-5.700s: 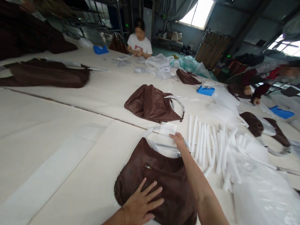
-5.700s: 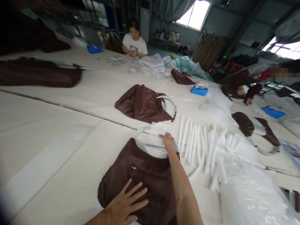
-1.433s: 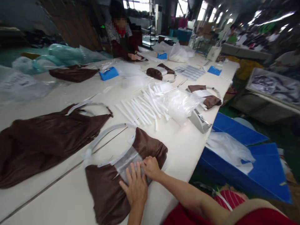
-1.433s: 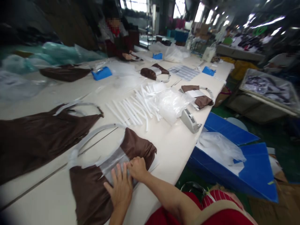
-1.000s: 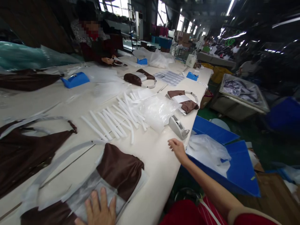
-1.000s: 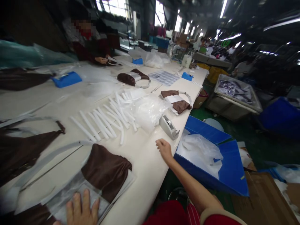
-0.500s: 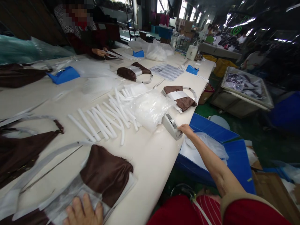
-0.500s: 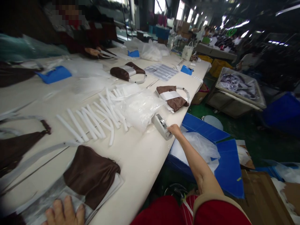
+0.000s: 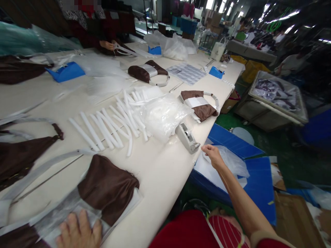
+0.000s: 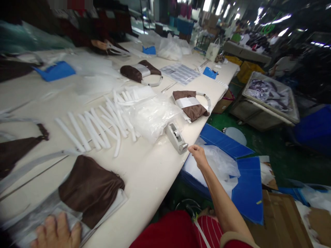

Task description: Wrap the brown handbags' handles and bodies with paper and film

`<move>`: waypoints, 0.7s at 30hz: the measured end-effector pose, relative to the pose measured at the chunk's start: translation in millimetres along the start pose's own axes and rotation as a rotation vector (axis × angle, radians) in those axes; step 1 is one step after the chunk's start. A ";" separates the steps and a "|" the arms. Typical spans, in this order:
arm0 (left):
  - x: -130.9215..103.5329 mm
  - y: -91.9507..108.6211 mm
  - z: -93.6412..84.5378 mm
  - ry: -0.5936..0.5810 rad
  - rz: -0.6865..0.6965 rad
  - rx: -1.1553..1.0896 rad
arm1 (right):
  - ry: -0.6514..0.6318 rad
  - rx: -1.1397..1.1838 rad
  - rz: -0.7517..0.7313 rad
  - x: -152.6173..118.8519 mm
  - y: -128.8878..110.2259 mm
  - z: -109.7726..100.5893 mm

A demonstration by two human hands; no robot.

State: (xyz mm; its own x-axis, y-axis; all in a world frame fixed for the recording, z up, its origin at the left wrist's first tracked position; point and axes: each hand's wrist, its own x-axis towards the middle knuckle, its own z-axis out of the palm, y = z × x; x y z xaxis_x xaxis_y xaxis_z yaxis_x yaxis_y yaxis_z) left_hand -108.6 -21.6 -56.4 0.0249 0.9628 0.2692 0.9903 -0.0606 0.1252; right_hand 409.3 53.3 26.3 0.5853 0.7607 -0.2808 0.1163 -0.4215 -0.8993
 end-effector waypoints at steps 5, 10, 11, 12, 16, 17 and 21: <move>-3.6 -2.8 9.6 -0.021 -0.062 -0.005 | -0.039 0.052 0.207 -6.5 15.0 2.3; -12.7 -0.9 11.2 -0.117 -0.162 0.036 | 0.077 -0.095 0.252 -16.3 52.8 -10.4; -13.8 -0.4 10.3 -0.143 -0.167 0.053 | 0.096 -0.133 0.282 -20.0 61.5 -15.5; -14.4 0.2 9.2 -0.157 -0.167 0.066 | 0.077 -0.160 0.286 -23.8 67.7 -19.2; -15.7 5.2 4.3 -0.173 -0.169 0.095 | -0.476 -0.232 0.161 -49.6 43.9 10.9; -16.4 6.9 3.5 -0.172 -0.173 0.094 | -0.660 -0.254 0.103 -60.6 25.8 33.2; -21.7 11.2 4.7 -0.158 -0.183 0.049 | -1.287 -0.373 -0.113 -110.2 -59.1 159.2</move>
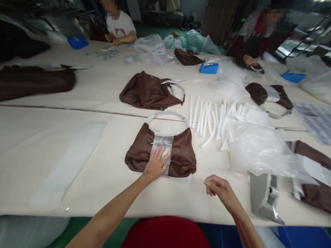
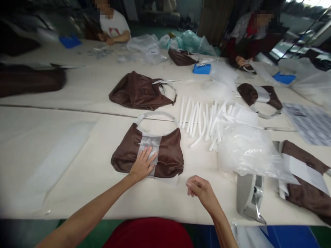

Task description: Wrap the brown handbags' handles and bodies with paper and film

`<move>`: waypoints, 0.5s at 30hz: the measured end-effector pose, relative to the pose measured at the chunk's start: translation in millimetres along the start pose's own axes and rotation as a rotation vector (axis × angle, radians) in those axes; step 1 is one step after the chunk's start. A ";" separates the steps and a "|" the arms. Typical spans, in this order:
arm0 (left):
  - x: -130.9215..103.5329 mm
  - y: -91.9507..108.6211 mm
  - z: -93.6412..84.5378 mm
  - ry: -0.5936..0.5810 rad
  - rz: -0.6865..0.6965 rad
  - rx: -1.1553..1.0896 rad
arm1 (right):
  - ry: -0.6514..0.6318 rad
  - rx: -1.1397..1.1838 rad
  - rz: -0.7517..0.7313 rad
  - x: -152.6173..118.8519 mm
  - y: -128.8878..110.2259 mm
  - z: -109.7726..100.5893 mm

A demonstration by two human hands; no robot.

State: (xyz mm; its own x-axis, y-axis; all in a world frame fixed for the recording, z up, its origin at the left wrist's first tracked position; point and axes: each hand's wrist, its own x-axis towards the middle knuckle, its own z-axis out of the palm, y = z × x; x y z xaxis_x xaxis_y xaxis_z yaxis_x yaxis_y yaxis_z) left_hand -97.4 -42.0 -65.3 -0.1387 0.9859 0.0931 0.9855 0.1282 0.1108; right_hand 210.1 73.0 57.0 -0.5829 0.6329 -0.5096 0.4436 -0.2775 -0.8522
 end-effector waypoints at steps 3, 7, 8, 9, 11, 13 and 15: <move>-3.3 0.3 4.5 0.031 0.006 -0.044 | -0.328 -0.193 -0.116 76.6 -68.5 37.7; -5.4 1.1 10.8 0.098 0.008 -0.087 | -0.568 -0.777 -0.269 156.1 -114.7 88.9; -5.6 1.5 12.2 0.114 0.007 -0.099 | -0.590 -0.960 -0.304 171.0 -121.0 100.7; -5.7 2.0 13.5 0.127 0.007 -0.112 | -0.601 -1.136 -0.337 183.7 -125.8 111.7; -6.0 3.2 15.7 0.148 0.003 -0.138 | -0.615 -1.394 -0.403 202.4 -131.5 130.3; -6.3 4.9 17.4 0.169 -0.004 -0.160 | -0.633 -1.516 -0.458 212.6 -131.7 144.3; -6.7 6.7 18.3 0.186 -0.010 -0.178 | -0.654 -1.548 -0.471 216.9 -127.5 154.3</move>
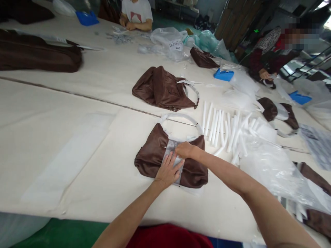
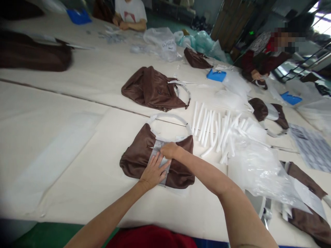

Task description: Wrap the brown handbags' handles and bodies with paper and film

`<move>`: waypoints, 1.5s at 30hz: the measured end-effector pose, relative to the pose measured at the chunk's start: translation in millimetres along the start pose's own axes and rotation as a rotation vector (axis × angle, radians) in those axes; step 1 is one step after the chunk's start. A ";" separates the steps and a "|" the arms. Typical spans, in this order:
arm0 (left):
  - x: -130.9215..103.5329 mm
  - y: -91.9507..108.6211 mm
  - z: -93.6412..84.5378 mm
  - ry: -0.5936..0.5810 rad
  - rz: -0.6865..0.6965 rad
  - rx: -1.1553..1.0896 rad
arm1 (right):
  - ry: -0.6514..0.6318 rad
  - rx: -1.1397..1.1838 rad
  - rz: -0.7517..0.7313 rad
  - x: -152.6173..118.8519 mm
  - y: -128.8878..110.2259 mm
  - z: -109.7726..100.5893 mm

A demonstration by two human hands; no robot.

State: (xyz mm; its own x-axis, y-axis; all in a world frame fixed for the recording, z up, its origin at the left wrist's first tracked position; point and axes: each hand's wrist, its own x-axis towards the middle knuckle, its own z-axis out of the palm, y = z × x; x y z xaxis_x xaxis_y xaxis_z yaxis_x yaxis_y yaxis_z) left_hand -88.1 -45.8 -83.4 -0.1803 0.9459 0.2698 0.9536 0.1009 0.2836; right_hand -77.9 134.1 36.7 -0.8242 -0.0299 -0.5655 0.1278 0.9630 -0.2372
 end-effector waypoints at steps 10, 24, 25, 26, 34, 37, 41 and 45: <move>2.2 4.2 -2.6 -0.029 -0.017 -0.038 | 0.002 0.033 0.263 9.9 41.9 -5.0; 8.8 -2.9 -13.2 -0.128 -0.031 0.049 | 0.705 0.191 0.155 -49.6 -29.9 122.8; 9.9 -4.5 -14.2 -0.128 -0.004 0.058 | 0.718 0.255 0.154 -53.0 -29.9 118.4; 11.7 -6.2 -14.2 -0.110 0.010 0.064 | 0.763 0.334 0.181 -58.8 -29.0 116.1; 24.1 -7.0 -14.7 -0.029 0.074 0.005 | 1.329 1.151 0.888 -224.0 -28.0 218.9; 26.3 -4.3 -19.2 -0.036 0.075 -0.008 | 1.516 1.134 1.269 -320.4 -15.2 261.5; 32.5 2.8 -26.9 -0.012 0.113 -0.052 | 1.474 1.091 1.575 -397.3 13.8 288.1; 35.4 11.9 -33.7 -0.021 0.092 -0.110 | 1.414 1.285 1.541 -404.2 37.2 301.5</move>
State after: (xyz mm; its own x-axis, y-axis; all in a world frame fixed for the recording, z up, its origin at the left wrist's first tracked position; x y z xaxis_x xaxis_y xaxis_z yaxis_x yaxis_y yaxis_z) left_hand -91.2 -21.5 -39.4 -0.0872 0.9558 0.2808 0.9336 -0.0199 0.3578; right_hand 426.3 101.3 18.3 0.4760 0.8487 -0.2306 0.4003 -0.4426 -0.8024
